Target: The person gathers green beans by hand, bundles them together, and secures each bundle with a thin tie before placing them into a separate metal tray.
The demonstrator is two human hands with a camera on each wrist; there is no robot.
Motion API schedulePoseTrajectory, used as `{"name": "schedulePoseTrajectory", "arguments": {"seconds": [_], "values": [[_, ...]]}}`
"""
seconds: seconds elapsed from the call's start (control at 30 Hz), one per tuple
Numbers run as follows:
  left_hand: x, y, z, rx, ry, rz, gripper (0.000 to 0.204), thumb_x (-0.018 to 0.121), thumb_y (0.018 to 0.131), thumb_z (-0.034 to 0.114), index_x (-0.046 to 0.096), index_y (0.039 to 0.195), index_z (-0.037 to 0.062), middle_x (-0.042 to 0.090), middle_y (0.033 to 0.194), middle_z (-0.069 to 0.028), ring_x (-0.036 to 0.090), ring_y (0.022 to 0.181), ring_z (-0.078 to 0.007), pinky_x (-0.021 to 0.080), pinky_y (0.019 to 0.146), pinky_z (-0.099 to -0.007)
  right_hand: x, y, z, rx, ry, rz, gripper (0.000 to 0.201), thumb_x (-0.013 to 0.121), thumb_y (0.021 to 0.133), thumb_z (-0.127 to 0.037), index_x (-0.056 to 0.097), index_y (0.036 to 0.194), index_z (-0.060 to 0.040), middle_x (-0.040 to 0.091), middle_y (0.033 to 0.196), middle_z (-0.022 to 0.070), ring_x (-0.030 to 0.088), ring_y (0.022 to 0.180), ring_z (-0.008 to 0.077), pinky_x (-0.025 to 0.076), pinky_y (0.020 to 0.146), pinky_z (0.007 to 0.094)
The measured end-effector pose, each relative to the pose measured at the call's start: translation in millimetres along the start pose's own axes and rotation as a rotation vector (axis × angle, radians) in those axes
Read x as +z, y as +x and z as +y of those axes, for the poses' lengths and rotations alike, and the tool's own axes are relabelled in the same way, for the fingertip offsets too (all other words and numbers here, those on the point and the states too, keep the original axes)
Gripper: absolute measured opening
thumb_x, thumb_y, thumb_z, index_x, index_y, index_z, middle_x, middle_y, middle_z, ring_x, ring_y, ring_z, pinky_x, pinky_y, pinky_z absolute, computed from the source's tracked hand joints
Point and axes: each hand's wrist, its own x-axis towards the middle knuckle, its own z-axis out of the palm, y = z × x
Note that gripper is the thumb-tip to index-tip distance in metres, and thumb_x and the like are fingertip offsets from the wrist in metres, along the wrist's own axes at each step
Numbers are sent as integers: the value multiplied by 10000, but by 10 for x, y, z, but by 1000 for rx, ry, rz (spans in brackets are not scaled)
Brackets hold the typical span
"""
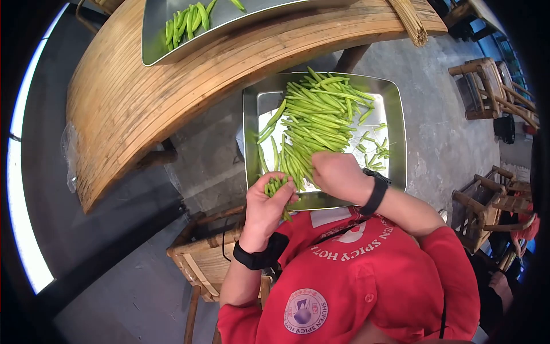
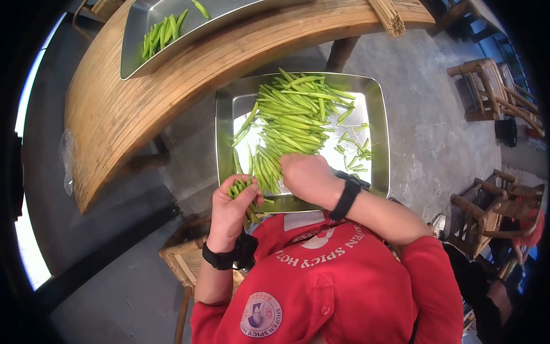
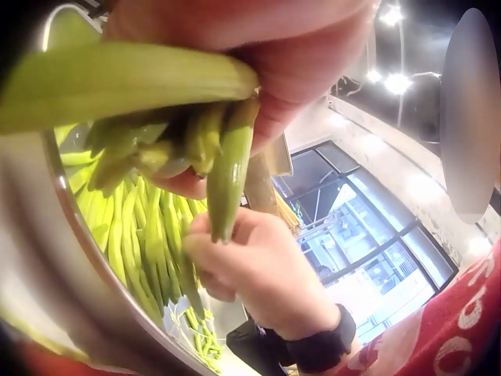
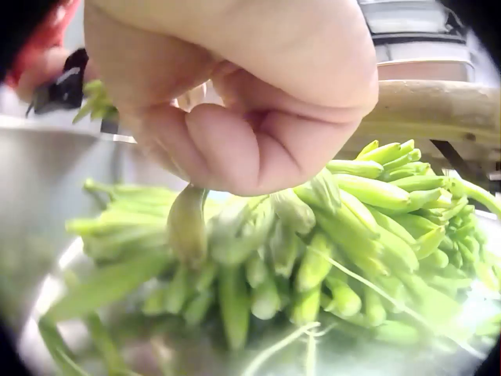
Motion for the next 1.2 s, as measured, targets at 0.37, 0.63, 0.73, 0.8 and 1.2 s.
{"name": "schedulePoseTrajectory", "arguments": {"seconds": [0.37, 0.63, 0.73, 0.8, 1.2], "values": [[212, 54, -7, -46, 72, -150, 133, 642, 849, 84, 584, 946, 13, 591, 710, 6, 530, 607, -40, 427, 520, -186, -444, -101, -66, 329, 1210, -122, 104, 591, 824, -4, 548, 910, -42, 560, 701, -7, 558, 604, 81, 445, 529, 226], [144, -2, -10, -144, 493, -297, 140, 636, 843, 53, 591, 965, 0, 600, 707, 16, 528, 621, -31, 424, 542, -180, -329, -317, 165, -429, 258, -24, 183, 610, 801, -122, 559, 973, -86, 570, 761, 61, 595, 644, 246, 478, 499, 356], [142, 11, -73, -96, 556, -304, 142, 650, 833, 52, 601, 957, 2, 598, 712, 16, 521, 626, -27, 428, 549, -182, -276, -360, 123, -367, 176, -48, 138, 576, 820, -117, 561, 955, -91, 561, 748, 61, 596, 644, 253, 477, 497, 366], [181, 29, -141, 176, 544, -252, 188, 659, 823, 102, 599, 971, 2, 579, 656, -1, 465, 538, -43, 391, 482, -217, -242, -366, 114, -329, 172, -38, 124, 563, 825, -112, 560, 947, -91, 558, 742, 64, 595, 644, 260, 475, 493, 369], [400, 12, 34, -62, 124, -171, 131, 651, 825, 49, 623, 950, 19, 584, 729, 24, 520, 646, -35, 426, 564, -186, -462, -270, 62, 8, 753, 140, 82, 521, 852, -47, 574, 908, -21, 597, 730, 116, 593, 616, 275, 471, 551, 348]]}}
